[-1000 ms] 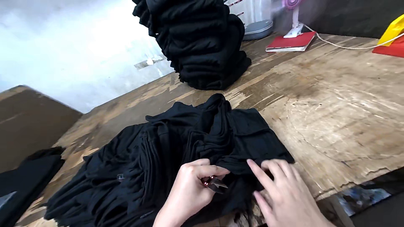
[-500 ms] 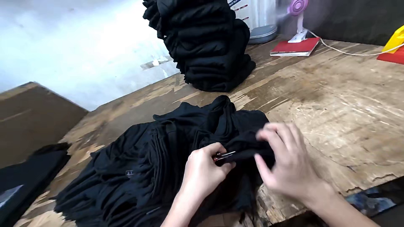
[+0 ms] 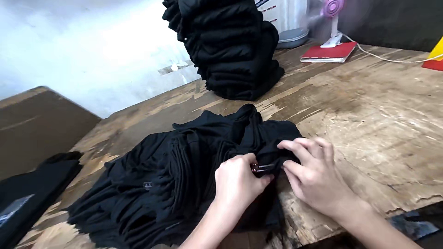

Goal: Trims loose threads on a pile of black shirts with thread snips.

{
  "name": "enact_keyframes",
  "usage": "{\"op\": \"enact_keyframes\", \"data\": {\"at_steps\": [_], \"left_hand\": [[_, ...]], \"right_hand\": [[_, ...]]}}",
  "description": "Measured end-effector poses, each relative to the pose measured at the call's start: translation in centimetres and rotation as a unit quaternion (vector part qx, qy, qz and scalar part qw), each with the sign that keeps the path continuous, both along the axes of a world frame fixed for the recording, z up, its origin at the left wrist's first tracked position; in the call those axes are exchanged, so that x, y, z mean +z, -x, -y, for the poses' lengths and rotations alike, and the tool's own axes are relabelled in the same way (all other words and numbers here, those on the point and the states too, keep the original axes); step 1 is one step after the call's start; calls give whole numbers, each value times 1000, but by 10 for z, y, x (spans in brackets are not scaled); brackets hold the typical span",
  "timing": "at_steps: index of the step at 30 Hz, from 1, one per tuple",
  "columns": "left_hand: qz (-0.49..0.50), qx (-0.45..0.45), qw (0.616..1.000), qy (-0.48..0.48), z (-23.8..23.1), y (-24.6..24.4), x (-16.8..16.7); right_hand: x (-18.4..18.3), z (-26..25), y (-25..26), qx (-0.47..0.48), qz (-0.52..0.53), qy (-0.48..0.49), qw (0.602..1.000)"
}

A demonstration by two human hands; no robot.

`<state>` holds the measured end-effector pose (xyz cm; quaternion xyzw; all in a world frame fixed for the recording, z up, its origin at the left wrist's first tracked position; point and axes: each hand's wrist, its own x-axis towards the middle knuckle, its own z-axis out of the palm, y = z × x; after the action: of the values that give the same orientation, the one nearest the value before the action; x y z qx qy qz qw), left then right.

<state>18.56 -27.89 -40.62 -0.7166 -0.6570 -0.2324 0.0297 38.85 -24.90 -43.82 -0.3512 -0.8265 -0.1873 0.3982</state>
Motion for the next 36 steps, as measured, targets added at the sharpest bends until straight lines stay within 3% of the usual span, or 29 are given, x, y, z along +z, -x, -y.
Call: {"op": "enact_keyframes", "data": {"at_steps": [2,4,7,12,16,20,22,24,28,33,36], "left_hand": [[15,41,999,7,-8,-2,5],[19,27,999,-28,-14,-1,1],[-15,0,1000,14,-20,-9,1],[-170,-38,984,-24,-30,-32,6],[-212,-6,964,-163,-67,-34,-9],[-296,-40,946,-124,-60,-50,-26],[-263,-40,958,-106,-44,-46,-18],[-188,-70,973,-113,-24,-37,-11],[-91,-147,967,-188,19,-18,-13],[-34,-168,973,-153,51,19,-25],[-7,-175,980,-99,69,38,-25]], "right_hand": [[-3,23,7,-43,-80,34,995],[-9,62,9,-46,-135,132,981],[-30,100,21,4,-96,298,950],[-60,101,33,35,-143,227,963],[-58,106,19,77,-175,269,944],[-33,109,-15,81,-171,335,923],[-19,106,-39,57,-96,396,911],[-11,106,-50,52,-101,403,908],[-14,111,-23,27,-189,304,933],[-48,106,16,-3,-202,194,960],[-50,103,15,13,-247,221,943]]}}
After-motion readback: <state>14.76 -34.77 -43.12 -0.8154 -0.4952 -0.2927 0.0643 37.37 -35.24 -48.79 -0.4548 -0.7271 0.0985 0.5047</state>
